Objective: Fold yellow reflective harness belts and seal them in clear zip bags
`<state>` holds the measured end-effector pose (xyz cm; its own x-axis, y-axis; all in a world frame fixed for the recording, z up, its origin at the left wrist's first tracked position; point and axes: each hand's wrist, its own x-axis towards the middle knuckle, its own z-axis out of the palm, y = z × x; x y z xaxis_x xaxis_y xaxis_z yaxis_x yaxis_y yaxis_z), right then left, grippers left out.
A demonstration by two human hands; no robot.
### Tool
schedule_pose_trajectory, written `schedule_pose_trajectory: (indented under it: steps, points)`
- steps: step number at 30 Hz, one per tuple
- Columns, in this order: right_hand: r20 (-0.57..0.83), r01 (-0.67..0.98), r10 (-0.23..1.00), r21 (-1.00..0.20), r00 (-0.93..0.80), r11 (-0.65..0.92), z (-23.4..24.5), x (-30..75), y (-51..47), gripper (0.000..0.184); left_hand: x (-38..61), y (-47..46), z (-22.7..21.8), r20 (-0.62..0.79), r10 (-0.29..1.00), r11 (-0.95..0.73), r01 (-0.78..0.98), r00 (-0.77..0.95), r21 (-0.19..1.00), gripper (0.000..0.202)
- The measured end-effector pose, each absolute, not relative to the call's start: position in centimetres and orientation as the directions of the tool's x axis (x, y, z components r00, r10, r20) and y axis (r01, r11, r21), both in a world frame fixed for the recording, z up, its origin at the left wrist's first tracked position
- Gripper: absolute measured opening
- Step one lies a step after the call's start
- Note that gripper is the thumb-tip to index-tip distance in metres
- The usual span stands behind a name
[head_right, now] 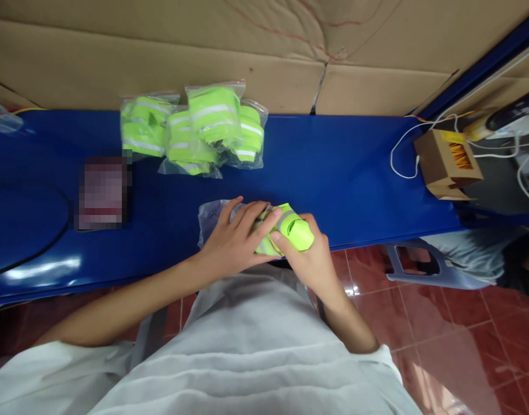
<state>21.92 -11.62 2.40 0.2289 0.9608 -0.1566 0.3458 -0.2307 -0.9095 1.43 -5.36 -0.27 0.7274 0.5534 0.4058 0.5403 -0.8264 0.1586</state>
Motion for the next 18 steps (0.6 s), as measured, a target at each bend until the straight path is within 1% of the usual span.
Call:
schedule_pose_trajectory:
  steps: [3, 6, 8, 9, 11, 13, 14, 15, 16, 17, 18]
  points:
    - [-0.051, 0.454, 0.996, -0.887, 0.079, -0.082, 2.0, 22.2, -11.6, 0.038, 2.2, -5.6, -0.4, 0.453, 0.542, -0.82, 0.562, 0.708, 0.103, 0.088]
    - [0.058, 0.57, 0.994, -0.815, -0.093, 0.101, 1.5, 22.2, -11.2, 0.034, 2.7, -5.9, -0.4, 0.495, 0.538, -0.81, 0.581, 0.682, 0.078, 0.08]
    - [0.088, 0.613, 0.986, -0.774, -0.142, 0.157, 1.3, 22.3, -10.8, 0.033, 2.8, -6.0, -0.3, 0.495, 0.527, -0.811, 0.583, 0.691, 0.049, 0.075]
    - [0.089, 0.616, 0.984, -0.77, -0.153, 0.165, 1.4, 22.5, -10.6, 0.033, 2.8, -6.0, -0.3, 0.494, 0.521, -0.812, 0.583, 0.696, 0.035, 0.073]
    - [0.062, 0.571, 0.976, -0.803, -0.207, 0.172, 1.8, 23.2, -10.2, 0.03, 2.6, -5.9, -0.2, 0.495, 0.51, -0.814, 0.581, 0.703, 0.015, 0.07]
    - [0.015, 0.45, 0.963, -0.882, -0.271, 0.14, 2.5, 24.0, -10.1, 0.028, 2.3, -5.8, -0.2, 0.501, 0.503, -0.818, 0.575, 0.705, 0.011, 0.068]
    - [-0.005, 0.376, 0.961, -0.921, -0.278, 0.104, 2.8, 24.3, -10.1, 0.03, 2.2, -5.7, -0.1, 0.505, 0.502, -0.819, 0.574, 0.702, 0.017, 0.069]
    - [-0.02, 0.316, 0.965, -0.947, -0.262, 0.066, 3.1, 24.5, -10.1, 0.033, 2.1, -5.6, -0.1, 0.507, 0.507, -0.817, 0.576, 0.697, 0.026, 0.07]
    - [-0.031, 0.287, 0.973, -0.957, -0.228, 0.037, 3.3, 24.4, -10.1, 0.032, 2.1, -5.6, 0.0, 0.506, 0.515, -0.814, 0.58, 0.692, 0.035, 0.071]
    - [-0.03, 0.296, 0.983, -0.955, -0.183, 0.026, 3.3, 24.2, -10.0, 0.025, 2.2, -5.5, 0.1, 0.51, 0.515, -0.814, 0.579, 0.689, 0.039, 0.071]
    - [-0.015, 0.339, 0.988, -0.94, -0.152, 0.038, 3.2, 23.9, -9.8, 0.015, 2.4, -5.5, 0.2, 0.514, 0.506, -0.819, 0.573, 0.692, 0.035, 0.071]
